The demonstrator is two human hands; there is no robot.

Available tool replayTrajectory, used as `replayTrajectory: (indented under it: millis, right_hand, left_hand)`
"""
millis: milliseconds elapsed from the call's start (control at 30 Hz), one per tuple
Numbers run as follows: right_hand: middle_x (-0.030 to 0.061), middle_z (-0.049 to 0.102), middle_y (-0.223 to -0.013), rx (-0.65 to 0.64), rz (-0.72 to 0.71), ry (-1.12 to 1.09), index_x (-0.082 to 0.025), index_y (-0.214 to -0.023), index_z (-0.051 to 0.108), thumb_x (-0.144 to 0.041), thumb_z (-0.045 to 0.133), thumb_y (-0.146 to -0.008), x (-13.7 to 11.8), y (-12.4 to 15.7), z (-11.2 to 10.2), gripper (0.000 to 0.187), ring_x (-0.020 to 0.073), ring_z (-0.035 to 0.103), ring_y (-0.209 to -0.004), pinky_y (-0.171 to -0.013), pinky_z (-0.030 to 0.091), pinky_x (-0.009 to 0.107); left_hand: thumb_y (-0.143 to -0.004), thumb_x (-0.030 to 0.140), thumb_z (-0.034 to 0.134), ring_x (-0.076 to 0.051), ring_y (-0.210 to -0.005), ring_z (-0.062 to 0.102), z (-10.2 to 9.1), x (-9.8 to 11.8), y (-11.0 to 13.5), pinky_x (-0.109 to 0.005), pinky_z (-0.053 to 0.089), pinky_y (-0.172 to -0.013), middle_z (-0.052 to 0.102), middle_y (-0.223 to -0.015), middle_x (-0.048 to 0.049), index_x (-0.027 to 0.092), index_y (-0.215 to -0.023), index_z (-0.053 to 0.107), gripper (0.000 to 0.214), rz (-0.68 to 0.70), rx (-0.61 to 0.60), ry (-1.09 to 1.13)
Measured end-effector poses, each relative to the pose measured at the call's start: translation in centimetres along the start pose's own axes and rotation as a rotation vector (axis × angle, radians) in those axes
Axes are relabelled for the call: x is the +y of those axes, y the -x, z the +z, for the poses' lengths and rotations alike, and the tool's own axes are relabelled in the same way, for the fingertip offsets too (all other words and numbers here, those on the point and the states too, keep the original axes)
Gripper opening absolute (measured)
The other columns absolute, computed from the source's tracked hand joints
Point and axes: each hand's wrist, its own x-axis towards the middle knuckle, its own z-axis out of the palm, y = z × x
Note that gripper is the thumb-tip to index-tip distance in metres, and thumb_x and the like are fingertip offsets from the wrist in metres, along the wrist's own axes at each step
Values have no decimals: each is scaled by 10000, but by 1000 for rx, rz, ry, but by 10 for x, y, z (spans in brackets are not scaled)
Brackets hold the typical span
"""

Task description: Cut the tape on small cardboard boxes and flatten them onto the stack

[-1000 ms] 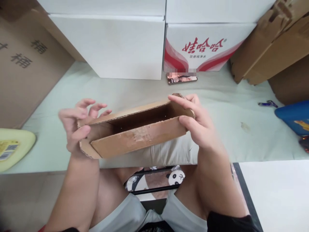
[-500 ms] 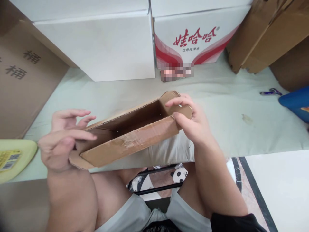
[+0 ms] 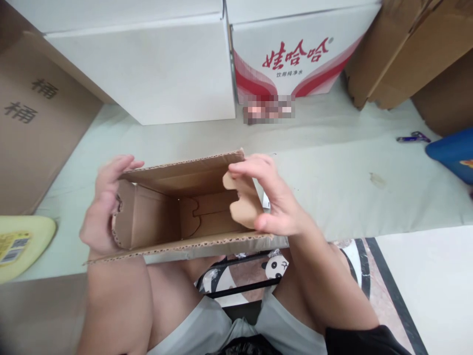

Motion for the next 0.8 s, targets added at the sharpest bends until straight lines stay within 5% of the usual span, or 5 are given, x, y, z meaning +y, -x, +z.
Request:
replayTrajectory:
  millis: [100, 233, 467, 633, 800]
  right_hand:
    - [59, 688, -1238, -21, -50, -59, -351, -1348, 612, -754, 275, -981, 6, 0, 5, 641, 306, 501, -1395, -1284, 246, 573]
    - [68, 706, -1254, -13, -74, -107, -318, -1252, 660, -944, 176, -850, 6, -3, 6, 888, 336, 580, -1340, -1320, 207, 556]
    - [44, 561, -1481, 132, 9, -29, -388, -1388, 507, -614, 680, -879, 6, -2, 8, 583, 292, 541, -1394, -1170, 459, 513]
    - [49, 549, -1522, 151, 142, 47, -326, -1235, 639, -510, 653, -904, 3, -4, 6, 378, 300, 492, -1448, -1170, 444, 507]
    - [61, 724, -1279, 175, 156, 30, -251, -896, 710, -320, 654, -894, -4, -6, 5, 89, 294, 644, -1260, -1122, 469, 520]
  left_hand:
    - [-701, 363, 920, -194, -1091, 662, -4, -7, -4, -385, 578, -1012, 678, -1229, -7, 422, -1321, 621, 691, 71, -46, 15]
    - [-727, 269, 929, -101, -746, 671, -1, -6, -7, -200, 582, -601, 737, -1030, 13, 358, -1256, 634, 612, 18, 25, 99]
    - [-699, 244, 872, -215, -854, 741, 4, -5, -6, -345, 604, -809, 763, -794, -48, 192, -802, 774, 152, -77, 110, 135]
    - [-861, 607, 649, -285, -953, 696, -9, -7, -8, -481, 546, -958, 765, -919, -100, 242, -823, 818, 404, 162, -195, 28]
    - [-707, 615, 820, -366, -1212, 597, -12, 22, 4, -568, 520, -1000, 715, -1188, -92, 284, -911, 706, 406, 215, -472, -500]
